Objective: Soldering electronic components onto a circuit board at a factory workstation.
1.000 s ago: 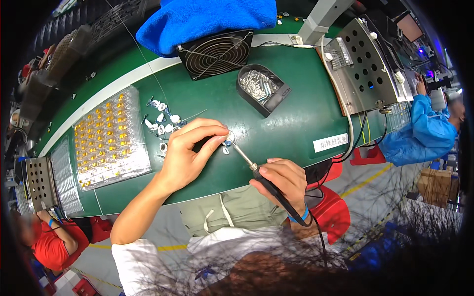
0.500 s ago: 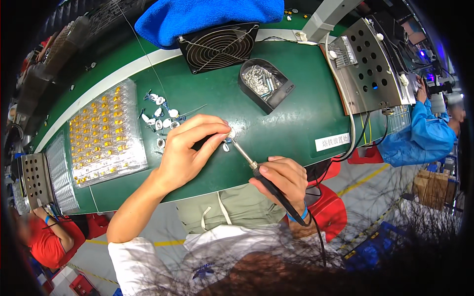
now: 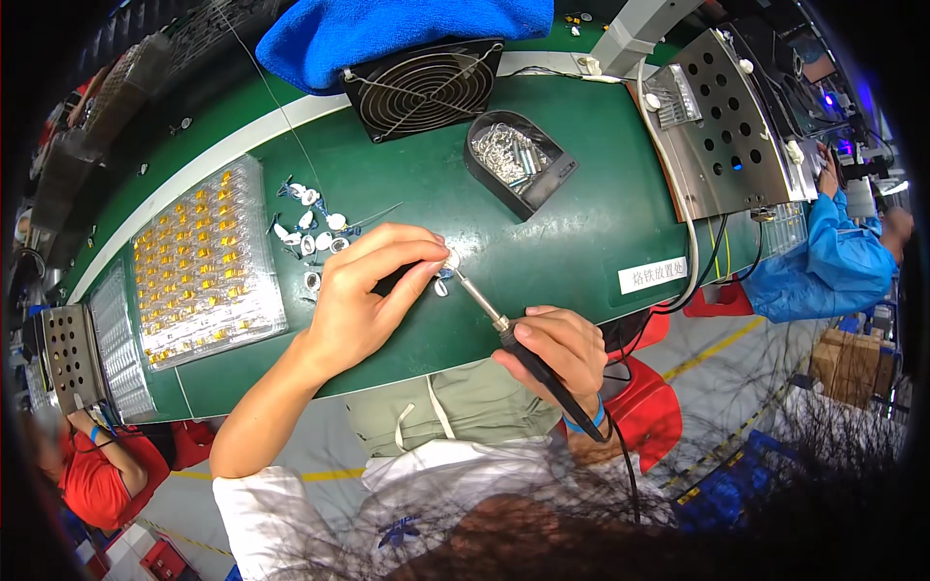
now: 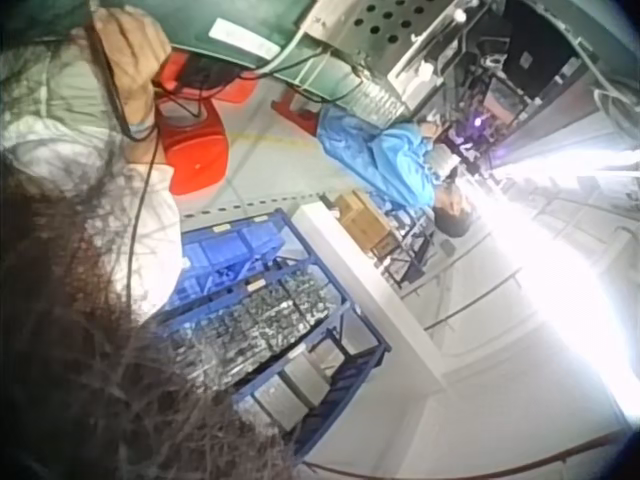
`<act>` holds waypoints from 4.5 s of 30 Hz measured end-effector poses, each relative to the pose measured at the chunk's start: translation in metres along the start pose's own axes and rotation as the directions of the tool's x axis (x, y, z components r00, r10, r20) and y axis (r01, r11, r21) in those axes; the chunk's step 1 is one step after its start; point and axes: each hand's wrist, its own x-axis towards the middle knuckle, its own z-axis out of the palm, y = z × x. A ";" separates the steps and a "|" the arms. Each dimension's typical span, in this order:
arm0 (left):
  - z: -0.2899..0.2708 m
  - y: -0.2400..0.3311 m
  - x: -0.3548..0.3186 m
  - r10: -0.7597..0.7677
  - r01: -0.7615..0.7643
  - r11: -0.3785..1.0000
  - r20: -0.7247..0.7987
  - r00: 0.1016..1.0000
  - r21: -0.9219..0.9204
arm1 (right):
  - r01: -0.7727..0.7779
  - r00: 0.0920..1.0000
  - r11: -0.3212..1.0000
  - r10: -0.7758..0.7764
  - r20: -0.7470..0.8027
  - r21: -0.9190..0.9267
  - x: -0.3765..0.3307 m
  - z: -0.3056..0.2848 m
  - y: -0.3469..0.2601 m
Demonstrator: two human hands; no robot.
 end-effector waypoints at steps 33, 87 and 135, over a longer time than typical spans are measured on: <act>-0.006 -0.002 0.000 -0.029 0.032 0.998 0.052 0.998 -0.062 | -0.018 0.999 0.999 0.017 0.051 0.030 0.002 -0.003 0.000; -0.291 -0.189 0.058 -0.248 0.325 0.389 -0.242 0.938 0.862 | 0.008 0.999 0.998 -0.011 -0.045 -0.068 0.024 0.018 0.016; -0.243 -0.048 -0.095 -0.001 0.393 0.671 -0.529 0.849 0.629 | 0.013 0.998 0.999 -0.010 0.068 -0.044 0.033 0.036 0.001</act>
